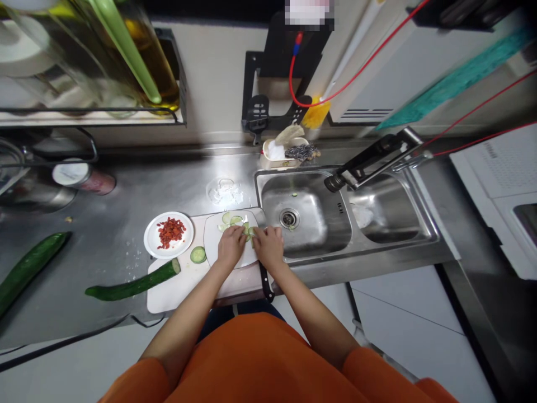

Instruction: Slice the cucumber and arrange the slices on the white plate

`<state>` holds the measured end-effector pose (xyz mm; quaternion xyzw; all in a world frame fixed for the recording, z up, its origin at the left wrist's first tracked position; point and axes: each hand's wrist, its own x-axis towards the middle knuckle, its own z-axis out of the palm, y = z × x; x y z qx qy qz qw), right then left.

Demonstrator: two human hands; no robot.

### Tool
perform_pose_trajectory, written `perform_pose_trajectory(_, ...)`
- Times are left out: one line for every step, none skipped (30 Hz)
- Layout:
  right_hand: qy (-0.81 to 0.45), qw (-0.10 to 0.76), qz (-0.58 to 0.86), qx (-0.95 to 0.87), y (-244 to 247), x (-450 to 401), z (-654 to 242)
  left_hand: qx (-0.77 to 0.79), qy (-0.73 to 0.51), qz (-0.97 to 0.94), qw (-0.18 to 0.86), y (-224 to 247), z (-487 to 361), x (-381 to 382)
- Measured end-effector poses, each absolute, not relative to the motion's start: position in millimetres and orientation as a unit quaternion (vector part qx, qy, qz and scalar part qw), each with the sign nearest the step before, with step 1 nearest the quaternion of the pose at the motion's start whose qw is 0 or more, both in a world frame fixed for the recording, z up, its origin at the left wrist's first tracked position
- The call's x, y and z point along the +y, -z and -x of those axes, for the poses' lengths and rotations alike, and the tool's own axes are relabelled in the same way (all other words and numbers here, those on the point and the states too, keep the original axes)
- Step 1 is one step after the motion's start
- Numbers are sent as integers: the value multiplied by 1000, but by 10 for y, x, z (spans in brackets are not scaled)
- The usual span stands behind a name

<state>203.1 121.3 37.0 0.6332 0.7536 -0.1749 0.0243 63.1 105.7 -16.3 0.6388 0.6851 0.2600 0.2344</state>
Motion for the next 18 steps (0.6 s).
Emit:
perform_pose_trajectory(173, 27, -633, 755, -374, 1216, -2045, 685, -260, -640, 232, 169, -631, 1056)
perform_pose_trajectory(170, 27, -633, 755, -376, 1217, -2056, 685, -260, -641, 229, 176, -631, 1055)
perform_pose_trajectory(167, 27, -634, 755, -378, 1217, -2063, 685, -260, -641, 228, 182, -631, 1055)
perform_pose_trajectory(164, 27, -634, 755, -379, 1215, -2068, 685, -260, -641, 227, 186, -630, 1055)
perform_pose_trajectory(162, 27, -634, 756, -380, 1212, -2069, 685, -260, -642, 227, 187, -629, 1056)
perform_pose_trajectory(160, 26, -633, 757, -382, 1209, -2068, 684, -260, -642, 228, 187, -627, 1056)
perform_pose_trajectory(159, 25, -633, 758, -382, 1207, -2063, 684, -260, -642, 229, 185, -624, 1057)
perform_pose_trajectory(157, 22, -631, 760, -382, 1206, -2057, 682, -261, -643, 230, 183, -621, 1058)
perform_pose_trajectory(156, 17, -627, 763, -380, 1206, -2048, 681, -263, -644, 231, 180, -618, 1059)
perform_pose_trajectory(155, 13, -620, 769, -375, 1208, -2038, 678, -264, -645, 233, 179, -615, 1059)
perform_pose_trajectory(154, 9, -612, 776, -368, 1210, -2028, 676, -266, -646, 234, 178, -613, 1059)
perform_pose_trajectory(154, 9, -603, 783, -360, 1213, -2018, 674, -267, -647, 236, 178, -612, 1058)
perform_pose_trajectory(155, 10, -596, 788, -350, 1216, -2011, 673, -268, -647, 238, 179, -611, 1057)
perform_pose_trajectory(155, 13, -590, 792, -342, 1219, -2006, 673, -268, -647, 239, 181, -611, 1054)
perform_pose_trajectory(155, 18, -588, 794, -334, 1220, -2003, 673, -268, -646, 239, 183, -612, 1051)
perform_pose_trajectory(155, 22, -586, 795, -328, 1221, -2004, 674, -268, -646, 239, 186, -613, 1048)
perform_pose_trajectory(154, 25, -586, 795, -325, 1220, -2007, 674, -267, -645, 239, 190, -614, 1045)
perform_pose_trajectory(152, 27, -586, 796, -324, 1220, -2011, 676, -266, -645, 238, 193, -615, 1042)
